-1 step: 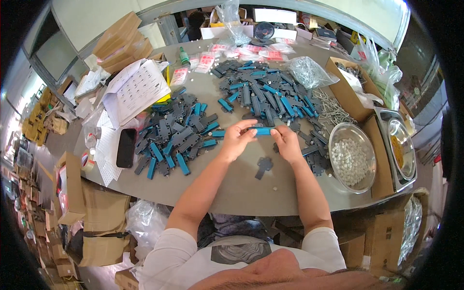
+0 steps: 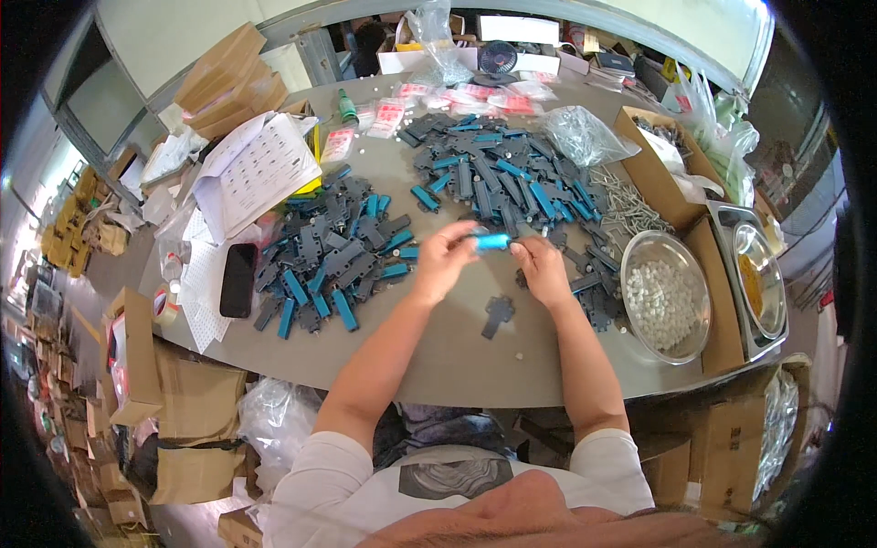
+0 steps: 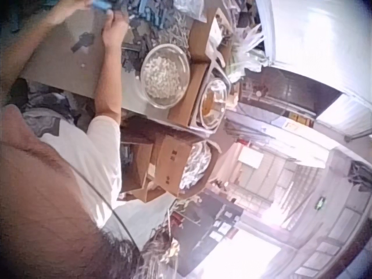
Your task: The person sits at a table in a warehouse and assembles small blue and grey plastic components by hand. They pick up a grey base piece, insert a blue piece into it, and place the finished unit on a growing pile. The process is repeated continuously with various small parts from the table.
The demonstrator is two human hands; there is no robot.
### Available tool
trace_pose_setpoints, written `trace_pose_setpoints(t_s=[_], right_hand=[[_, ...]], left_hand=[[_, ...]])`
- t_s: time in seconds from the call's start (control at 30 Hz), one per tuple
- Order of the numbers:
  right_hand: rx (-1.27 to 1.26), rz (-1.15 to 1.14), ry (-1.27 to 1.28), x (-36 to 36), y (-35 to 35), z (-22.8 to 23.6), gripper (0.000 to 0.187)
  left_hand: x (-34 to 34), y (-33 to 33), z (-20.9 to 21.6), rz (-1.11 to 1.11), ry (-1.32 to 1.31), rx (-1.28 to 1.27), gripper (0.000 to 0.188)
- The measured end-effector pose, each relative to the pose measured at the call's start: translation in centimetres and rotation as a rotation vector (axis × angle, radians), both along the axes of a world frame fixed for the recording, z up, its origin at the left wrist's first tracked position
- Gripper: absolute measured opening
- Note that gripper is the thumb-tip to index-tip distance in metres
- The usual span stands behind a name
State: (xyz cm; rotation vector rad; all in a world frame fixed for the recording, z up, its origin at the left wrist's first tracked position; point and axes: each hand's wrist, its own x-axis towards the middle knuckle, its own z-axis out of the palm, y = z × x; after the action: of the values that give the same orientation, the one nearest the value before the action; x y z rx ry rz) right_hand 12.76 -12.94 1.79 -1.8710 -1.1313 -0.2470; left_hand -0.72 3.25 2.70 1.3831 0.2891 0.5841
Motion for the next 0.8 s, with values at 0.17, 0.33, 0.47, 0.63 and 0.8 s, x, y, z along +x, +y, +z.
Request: trace_pose_setpoints(t_s=[0.17,0.33,0.47,0.63,0.8], right_hand=[[-0.256,-0.560,-0.270,2.3,-2.2,0.4,0.011],[-0.613,-0.643,-0.165,3.7,-4.1,-1.2,0.012],[-0.807,-0.584,-0.140,2.9,-2.9,0.6,0.011],[-0.591,-0.510,-0.312,2.7,-2.8,-0.8,0.013],[-0.530,-0.407,-0.357,2.0,-2.0,-0.8,0.016]], left_hand=[[-0.8,7.5,-1.9,0.765,-0.146,0.068,0.032],[-1.4,6.1,0.3,1.046,0.183,1.044,0.044],[-0.3,0.7,-0.3,0.265,0.206,0.983,0.031],[0.3,-3.0,-2.5,0.074,0.303,1.311,0.051],[2.1,-0.6,-4.6,0.199,0.400,1.365,0.058]])
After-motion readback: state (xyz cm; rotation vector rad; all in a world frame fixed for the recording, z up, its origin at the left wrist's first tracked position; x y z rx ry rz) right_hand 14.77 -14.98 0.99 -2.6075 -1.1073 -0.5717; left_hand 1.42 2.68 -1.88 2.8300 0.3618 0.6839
